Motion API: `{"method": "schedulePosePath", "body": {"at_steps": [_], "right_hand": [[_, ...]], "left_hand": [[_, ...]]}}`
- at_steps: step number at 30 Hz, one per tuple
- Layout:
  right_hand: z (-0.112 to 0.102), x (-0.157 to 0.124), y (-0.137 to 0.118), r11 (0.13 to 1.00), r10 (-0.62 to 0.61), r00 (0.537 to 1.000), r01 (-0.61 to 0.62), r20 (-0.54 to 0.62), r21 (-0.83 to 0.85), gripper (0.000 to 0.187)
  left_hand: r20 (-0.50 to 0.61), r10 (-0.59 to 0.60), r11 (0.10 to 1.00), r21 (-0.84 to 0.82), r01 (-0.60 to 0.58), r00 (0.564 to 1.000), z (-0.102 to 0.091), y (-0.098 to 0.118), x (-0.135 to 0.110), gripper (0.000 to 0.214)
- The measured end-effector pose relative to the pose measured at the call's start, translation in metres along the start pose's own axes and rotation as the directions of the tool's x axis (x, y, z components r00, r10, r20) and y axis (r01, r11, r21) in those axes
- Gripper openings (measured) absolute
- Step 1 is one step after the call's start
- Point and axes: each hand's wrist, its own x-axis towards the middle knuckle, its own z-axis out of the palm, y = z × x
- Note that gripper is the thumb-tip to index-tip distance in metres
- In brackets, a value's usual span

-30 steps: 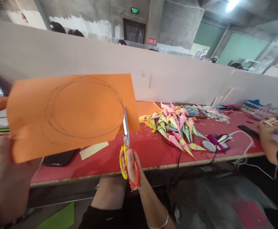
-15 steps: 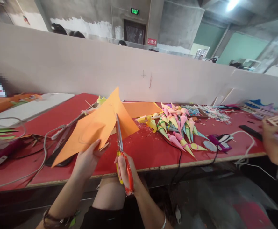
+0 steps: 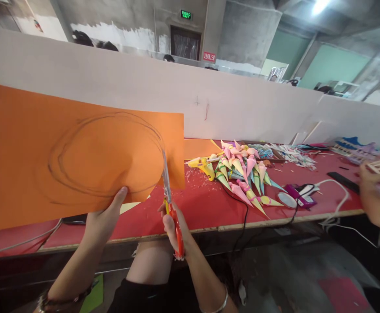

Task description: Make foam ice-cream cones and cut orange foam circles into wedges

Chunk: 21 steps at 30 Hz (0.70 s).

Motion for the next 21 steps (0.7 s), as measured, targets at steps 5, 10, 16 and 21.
{"method": "schedulePosePath", "body": {"at_steps": [5, 10, 16, 21], "right_hand": [[0.0045, -0.0007, 0.0037, 0.992, 0.044, 0.999, -0.041, -0.016, 0.120, 0.053], [0.0080, -0.0005, 0.0079, 0.989, 0.065, 0.995, -0.054, -0.073, 0.139, 0.052], [0.0066, 0.0017, 0.0067, 0.987, 0.063, 0.997, -0.054, -0.054, 0.152, 0.050], [0.0057, 0.0012, 0.0035, 0.988, 0.081, 0.995, -0.073, -0.059, 0.135, 0.051]], "left_hand": [[0.048, -0.026, 0.997, -0.074, 0.030, 0.998, 0.0027, 0.0002, -0.0013, 0.028], [0.041, -0.053, 0.995, -0.084, 0.056, 0.998, 0.0046, -0.0016, -0.0043, 0.028], [0.056, -0.059, 0.997, -0.041, 0.061, 0.997, 0.0012, -0.0012, -0.0007, 0.028], [0.043, -0.029, 1.000, 0.009, 0.028, 0.999, -0.0012, -0.0017, 0.0045, 0.025]]}}
